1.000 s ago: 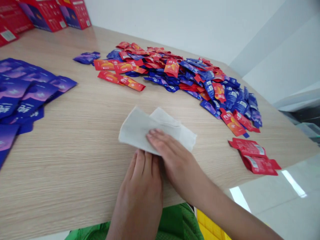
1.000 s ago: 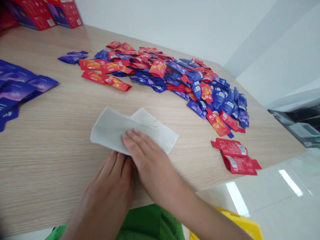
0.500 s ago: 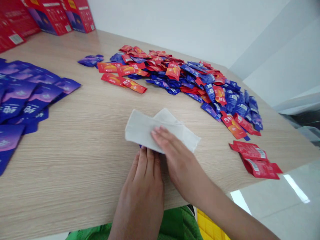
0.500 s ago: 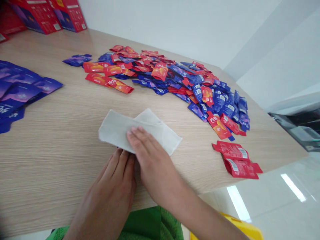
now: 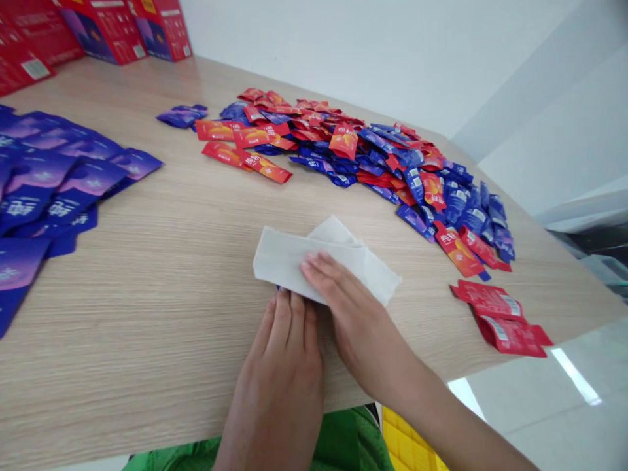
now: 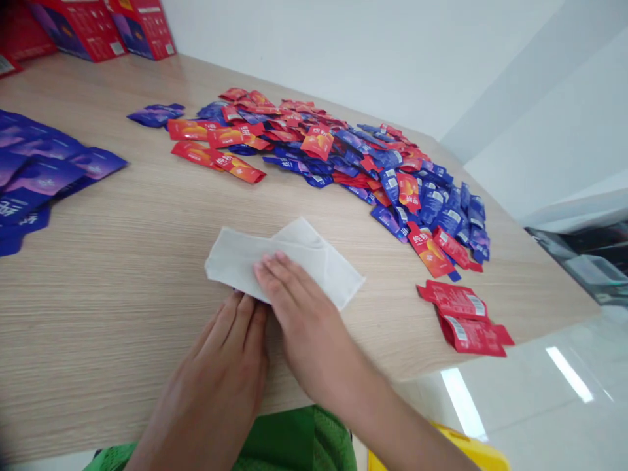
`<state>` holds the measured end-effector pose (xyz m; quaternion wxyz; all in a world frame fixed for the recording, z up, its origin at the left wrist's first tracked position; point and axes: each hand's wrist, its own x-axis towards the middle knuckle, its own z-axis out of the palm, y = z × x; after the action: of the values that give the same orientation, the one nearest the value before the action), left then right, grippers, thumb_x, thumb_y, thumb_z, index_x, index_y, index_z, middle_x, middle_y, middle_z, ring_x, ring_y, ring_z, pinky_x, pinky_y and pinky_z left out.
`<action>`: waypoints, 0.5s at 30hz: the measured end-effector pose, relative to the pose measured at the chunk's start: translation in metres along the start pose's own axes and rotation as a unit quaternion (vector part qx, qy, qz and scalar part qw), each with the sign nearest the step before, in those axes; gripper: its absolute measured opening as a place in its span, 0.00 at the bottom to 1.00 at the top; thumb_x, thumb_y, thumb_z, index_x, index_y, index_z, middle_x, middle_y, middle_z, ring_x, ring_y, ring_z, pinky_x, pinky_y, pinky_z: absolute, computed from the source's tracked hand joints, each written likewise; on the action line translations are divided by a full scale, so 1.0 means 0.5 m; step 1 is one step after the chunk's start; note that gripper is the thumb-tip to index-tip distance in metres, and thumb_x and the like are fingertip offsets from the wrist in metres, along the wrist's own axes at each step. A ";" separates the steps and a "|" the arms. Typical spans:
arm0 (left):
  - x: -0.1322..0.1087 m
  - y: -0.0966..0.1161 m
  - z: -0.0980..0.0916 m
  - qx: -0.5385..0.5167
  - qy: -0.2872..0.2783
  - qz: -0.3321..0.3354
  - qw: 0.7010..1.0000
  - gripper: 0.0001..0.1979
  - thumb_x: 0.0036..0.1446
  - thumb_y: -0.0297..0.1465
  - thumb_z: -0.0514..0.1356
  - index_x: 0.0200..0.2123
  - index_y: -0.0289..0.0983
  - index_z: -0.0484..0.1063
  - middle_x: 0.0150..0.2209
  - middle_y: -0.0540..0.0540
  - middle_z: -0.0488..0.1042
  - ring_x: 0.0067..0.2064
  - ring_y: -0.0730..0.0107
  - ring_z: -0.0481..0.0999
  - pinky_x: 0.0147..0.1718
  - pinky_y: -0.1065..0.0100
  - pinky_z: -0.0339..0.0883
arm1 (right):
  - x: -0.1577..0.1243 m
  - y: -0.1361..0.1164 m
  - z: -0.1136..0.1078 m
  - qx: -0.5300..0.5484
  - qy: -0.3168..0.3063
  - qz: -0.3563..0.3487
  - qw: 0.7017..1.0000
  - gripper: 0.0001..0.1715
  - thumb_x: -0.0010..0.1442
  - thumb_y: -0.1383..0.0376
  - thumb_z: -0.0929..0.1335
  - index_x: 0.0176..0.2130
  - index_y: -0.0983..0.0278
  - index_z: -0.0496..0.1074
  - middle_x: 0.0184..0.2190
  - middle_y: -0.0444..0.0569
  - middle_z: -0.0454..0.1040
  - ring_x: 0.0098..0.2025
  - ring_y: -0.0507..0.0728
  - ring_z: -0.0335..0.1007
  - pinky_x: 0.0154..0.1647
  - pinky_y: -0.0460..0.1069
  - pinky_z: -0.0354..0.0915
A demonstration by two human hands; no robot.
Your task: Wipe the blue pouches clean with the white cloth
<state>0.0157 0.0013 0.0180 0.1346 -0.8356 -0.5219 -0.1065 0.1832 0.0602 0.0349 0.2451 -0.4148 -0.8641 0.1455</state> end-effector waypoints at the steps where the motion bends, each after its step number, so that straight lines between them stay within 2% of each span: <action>1: -0.001 0.000 0.001 0.000 0.001 -0.001 1.000 0.29 0.63 0.23 0.46 0.61 0.17 0.75 0.63 0.22 0.77 0.65 0.40 0.78 0.63 0.49 0.77 | 0.003 0.002 0.005 -0.001 -0.024 -0.015 1.000 0.46 0.67 0.82 0.57 0.77 0.59 0.60 0.76 0.52 0.65 0.80 0.55 0.53 0.80 0.62 0.57; 3: -0.002 -0.002 -0.001 0.000 -0.003 -0.002 1.000 0.30 0.63 0.22 0.46 0.62 0.17 0.73 0.64 0.23 0.75 0.66 0.42 0.77 0.63 0.51 0.77 | 0.000 0.035 0.002 -0.020 -0.031 0.005 0.999 0.47 0.65 0.82 0.58 0.76 0.60 0.63 0.76 0.52 0.65 0.79 0.57 0.55 0.80 0.64 0.56; 7: -0.001 -0.002 -0.006 -0.011 0.002 0.002 1.000 0.30 0.63 0.22 0.45 0.63 0.17 0.72 0.66 0.23 0.73 0.67 0.42 0.76 0.63 0.53 0.77 | -0.024 0.114 -0.034 -0.070 0.055 0.118 0.989 0.40 0.69 0.78 0.59 0.75 0.63 0.65 0.75 0.58 0.66 0.77 0.63 0.61 0.79 0.70 0.57; 9: -0.001 -0.001 -0.004 -0.018 0.004 -0.004 1.000 0.30 0.64 0.22 0.45 0.63 0.16 0.72 0.66 0.22 0.72 0.67 0.41 0.76 0.63 0.51 0.77 | -0.028 0.103 -0.041 -0.060 0.084 0.124 0.987 0.36 0.73 0.75 0.59 0.75 0.62 0.64 0.74 0.58 0.67 0.77 0.63 0.62 0.79 0.70 0.58; 11: -0.002 0.002 0.002 -0.022 0.008 -0.010 1.000 0.30 0.65 0.23 0.45 0.63 0.15 0.71 0.67 0.21 0.71 0.67 0.39 0.75 0.63 0.49 0.77 | -0.021 0.061 -0.030 -0.030 0.078 0.087 0.993 0.37 0.74 0.76 0.58 0.77 0.60 0.61 0.76 0.55 0.65 0.78 0.59 0.59 0.80 0.66 0.57; 13: -0.005 0.004 0.009 -0.022 0.019 -0.013 0.999 0.30 0.65 0.24 0.46 0.63 0.14 0.71 0.66 0.20 0.72 0.67 0.38 0.75 0.64 0.48 0.77 | -0.011 0.019 -0.010 -0.015 0.023 0.022 0.999 0.41 0.70 0.80 0.57 0.77 0.62 0.60 0.76 0.54 0.64 0.80 0.56 0.54 0.80 0.62 0.57; 15: -0.007 0.005 0.012 -0.019 0.019 -0.012 1.000 0.30 0.65 0.24 0.45 0.63 0.14 0.71 0.65 0.20 0.73 0.67 0.37 0.74 0.64 0.48 0.77 | -0.002 0.002 0.007 -0.022 -0.028 -0.016 0.999 0.43 0.67 0.83 0.57 0.75 0.66 0.63 0.76 0.56 0.65 0.80 0.56 0.53 0.81 0.61 0.56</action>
<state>0.0165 -0.0006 0.0112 0.1267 -0.8293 -0.5275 -0.1339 0.1824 0.0600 0.0313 0.2140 -0.4019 -0.8802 0.1336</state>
